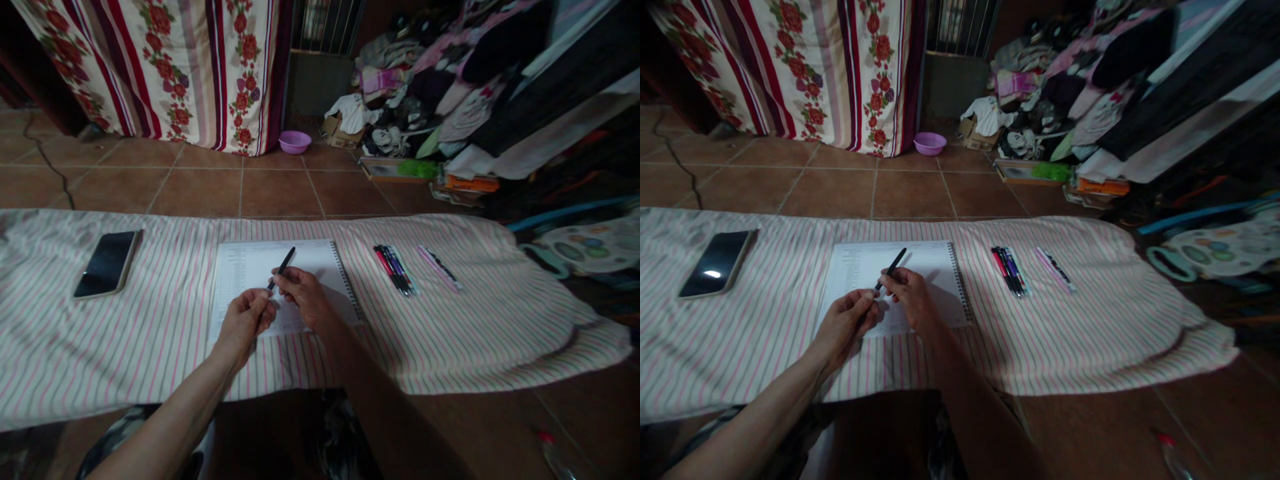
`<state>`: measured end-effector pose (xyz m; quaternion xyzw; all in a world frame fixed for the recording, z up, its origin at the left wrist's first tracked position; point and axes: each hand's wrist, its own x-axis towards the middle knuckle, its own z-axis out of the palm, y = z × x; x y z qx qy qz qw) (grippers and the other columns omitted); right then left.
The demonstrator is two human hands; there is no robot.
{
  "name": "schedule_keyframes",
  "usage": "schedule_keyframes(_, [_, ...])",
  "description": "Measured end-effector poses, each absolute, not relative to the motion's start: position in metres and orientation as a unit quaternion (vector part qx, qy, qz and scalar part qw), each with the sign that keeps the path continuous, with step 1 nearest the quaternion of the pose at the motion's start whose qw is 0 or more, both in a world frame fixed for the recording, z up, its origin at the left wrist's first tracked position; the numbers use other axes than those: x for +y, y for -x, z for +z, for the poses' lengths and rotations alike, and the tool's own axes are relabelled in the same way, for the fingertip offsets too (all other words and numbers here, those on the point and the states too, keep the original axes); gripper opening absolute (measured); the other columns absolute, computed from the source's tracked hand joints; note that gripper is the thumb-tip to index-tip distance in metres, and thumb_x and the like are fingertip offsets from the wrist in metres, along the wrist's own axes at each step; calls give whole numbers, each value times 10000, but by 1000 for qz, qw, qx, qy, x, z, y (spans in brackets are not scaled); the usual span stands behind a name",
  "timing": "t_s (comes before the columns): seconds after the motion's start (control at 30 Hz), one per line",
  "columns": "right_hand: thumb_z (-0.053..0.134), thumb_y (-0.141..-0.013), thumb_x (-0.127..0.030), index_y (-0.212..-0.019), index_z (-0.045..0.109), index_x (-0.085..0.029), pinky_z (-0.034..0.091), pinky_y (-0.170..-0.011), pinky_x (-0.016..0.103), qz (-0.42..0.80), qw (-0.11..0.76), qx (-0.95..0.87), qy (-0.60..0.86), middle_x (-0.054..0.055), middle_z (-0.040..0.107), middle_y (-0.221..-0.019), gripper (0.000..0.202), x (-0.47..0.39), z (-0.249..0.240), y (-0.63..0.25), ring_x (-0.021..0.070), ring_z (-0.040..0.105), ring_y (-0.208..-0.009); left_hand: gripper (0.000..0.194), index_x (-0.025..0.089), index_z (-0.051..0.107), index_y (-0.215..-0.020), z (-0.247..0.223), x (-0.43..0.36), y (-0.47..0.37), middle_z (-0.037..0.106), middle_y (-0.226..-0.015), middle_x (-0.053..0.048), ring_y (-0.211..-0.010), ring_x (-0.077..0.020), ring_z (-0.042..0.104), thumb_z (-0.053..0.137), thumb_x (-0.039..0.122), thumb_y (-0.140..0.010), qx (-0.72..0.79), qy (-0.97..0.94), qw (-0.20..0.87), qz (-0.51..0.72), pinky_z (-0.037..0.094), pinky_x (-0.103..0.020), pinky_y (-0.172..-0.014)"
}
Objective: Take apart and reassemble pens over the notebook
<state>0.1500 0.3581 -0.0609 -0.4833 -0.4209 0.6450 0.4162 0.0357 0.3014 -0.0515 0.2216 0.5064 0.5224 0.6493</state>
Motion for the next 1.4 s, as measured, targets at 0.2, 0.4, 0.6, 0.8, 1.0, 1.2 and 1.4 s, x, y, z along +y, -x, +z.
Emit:
schedule_keyframes(0.2, [684, -621, -336, -787, 675, -166, 324, -496, 220, 644, 409, -425, 487, -10, 581, -633, 238, 357, -60, -151, 80, 464, -537, 303, 138, 505, -737, -55, 303, -37, 542, -523, 24, -391, -33, 385, 685, 370, -663, 491, -220, 654, 532, 206, -164, -386])
schedule_keyframes(0.4, [681, -636, -310, -818, 665, -158, 335, -496, 208, 659, 398, -424, 478, -11, 576, -656, 238, 355, -61, -150, 79, 488, -553, 308, 163, 454, -757, -55, 306, -39, 570, -522, 24, -338, -30, 370, 676, 360, -676, 471, -220, 643, 562, 206, -174, -373])
schedule_keyframes(0.6, [680, -635, -283, -767, 645, -149, 320, -493, 206, 673, 379, -429, 469, -24, 555, -614, 191, 353, -57, -149, 66, 469, -522, 317, 167, 445, -761, -56, 307, -39, 579, -528, 17, -380, -48, 430, 689, 346, -668, 466, -206, 648, 567, 218, -156, -364])
schedule_keyframes(0.8, [654, -637, -270, -720, 590, -131, 298, -455, 215, 678, 374, -435, 460, -34, 515, -545, 174, 354, -59, -148, 65, 431, -465, 276, 159, 449, -760, -51, 307, -38, 603, -565, -19, -436, -86, 511, 671, 308, -690, 458, -182, 661, 566, 261, -153, -370])
schedule_keyframes(1.0, [605, -686, -293, -702, 554, -141, 295, -441, 223, 660, 372, -454, 470, -38, 478, -534, 161, 355, -57, -148, 66, 406, -450, 140, 140, 473, -779, -39, 305, -37, 638, -631, -77, -463, -107, 556, 585, 222, -758, 459, -153, 692, 536, 312, -156, -386])
schedule_keyframes(1.2, [597, -688, -316, -702, 542, -148, 316, -463, 226, 633, 383, -467, 485, -38, 465, -548, 177, 357, -64, -148, 72, 413, -472, 168, 136, 480, -756, -42, 303, -36, 622, -630, -64, -451, -94, 541, 622, 220, -726, 442, -165, 710, 523, 292, -139, -352])
schedule_keyframes(1.4, [577, -687, -336, -713, 545, -147, 295, -449, 226, 628, 384, -476, 481, -49, 442, -526, 194, 356, -60, -148, 69, 385, -457, 150, 139, 478, -752, -49, 305, -35, 622, -652, -71, -454, -89, 535, 590, 237, -757, 463, -182, 702, 510, 265, -132, -318])
